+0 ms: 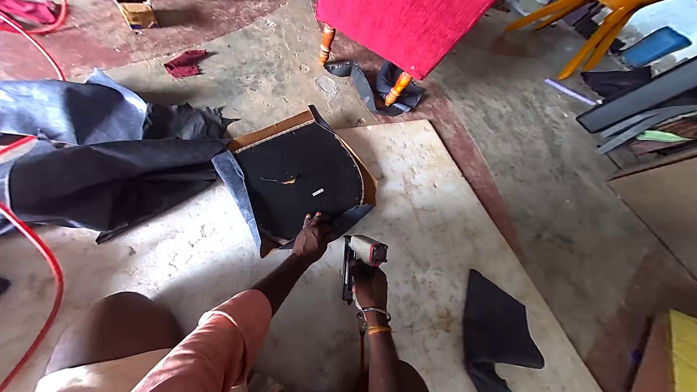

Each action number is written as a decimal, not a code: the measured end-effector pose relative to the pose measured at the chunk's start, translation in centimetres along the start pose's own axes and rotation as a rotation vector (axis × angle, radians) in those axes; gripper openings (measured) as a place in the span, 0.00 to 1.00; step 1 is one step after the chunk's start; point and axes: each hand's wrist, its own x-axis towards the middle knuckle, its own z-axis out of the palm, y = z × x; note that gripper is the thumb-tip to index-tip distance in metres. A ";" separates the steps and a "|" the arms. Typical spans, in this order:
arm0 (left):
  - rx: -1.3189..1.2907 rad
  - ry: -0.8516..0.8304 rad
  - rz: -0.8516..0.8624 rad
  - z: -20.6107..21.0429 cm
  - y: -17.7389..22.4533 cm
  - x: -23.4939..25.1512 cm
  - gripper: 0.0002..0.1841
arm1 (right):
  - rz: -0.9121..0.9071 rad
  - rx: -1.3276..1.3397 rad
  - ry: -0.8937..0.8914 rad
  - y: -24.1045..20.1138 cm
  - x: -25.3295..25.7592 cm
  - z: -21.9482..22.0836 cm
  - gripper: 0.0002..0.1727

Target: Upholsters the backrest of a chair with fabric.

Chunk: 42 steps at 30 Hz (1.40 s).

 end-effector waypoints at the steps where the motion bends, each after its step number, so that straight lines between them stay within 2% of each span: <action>1: -0.007 0.002 -0.006 -0.1 -0.1 0.0 0.14 | -0.010 -0.018 -0.017 -0.2 0.1 0.2 0.20; 8: 0.019 0.008 -0.140 0.6 1.4 -0.1 0.14 | -0.017 -0.259 -0.100 -3.2 0.8 1.1 0.21; 11: 0.062 -0.023 -0.116 0.3 1.4 -0.2 0.14 | -0.015 -0.309 -0.109 -3.8 1.3 1.5 0.22; 16: 0.058 -0.133 0.031 -2.3 0.0 -0.2 0.20 | 0.016 -0.216 -0.095 -3.5 0.4 0.8 0.20; 18: 0.039 -0.192 0.053 -3.4 -0.5 -0.1 0.16 | -0.010 -0.182 -0.063 -3.2 -0.5 0.6 0.18; 21: 0.019 -0.176 0.003 -3.1 -0.4 -0.1 0.15 | -0.042 -0.184 -0.066 -3.1 -1.2 1.1 0.17; 26: 0.062 -0.139 -0.179 -2.8 1.0 -0.2 0.15 | 0.024 -0.287 -0.136 -4.6 -0.3 2.6 0.19; 29: 0.086 -0.175 -0.105 -3.2 0.5 -0.3 0.15 | 0.012 -0.297 -0.122 -4.3 -0.8 2.1 0.19; 33: 0.099 -0.262 0.048 -4.6 -0.4 0.5 0.13 | -0.124 -0.235 -0.045 -3.3 -2.4 1.5 0.18; 39: 0.162 -0.294 -0.101 -4.4 0.8 1.2 0.16 | -0.083 -0.294 -0.103 -4.5 -2.3 3.5 0.18; 42: 0.158 -0.303 -0.074 -4.2 0.4 1.1 0.15 | -0.050 -0.327 -0.117 -4.5 -2.1 4.0 0.20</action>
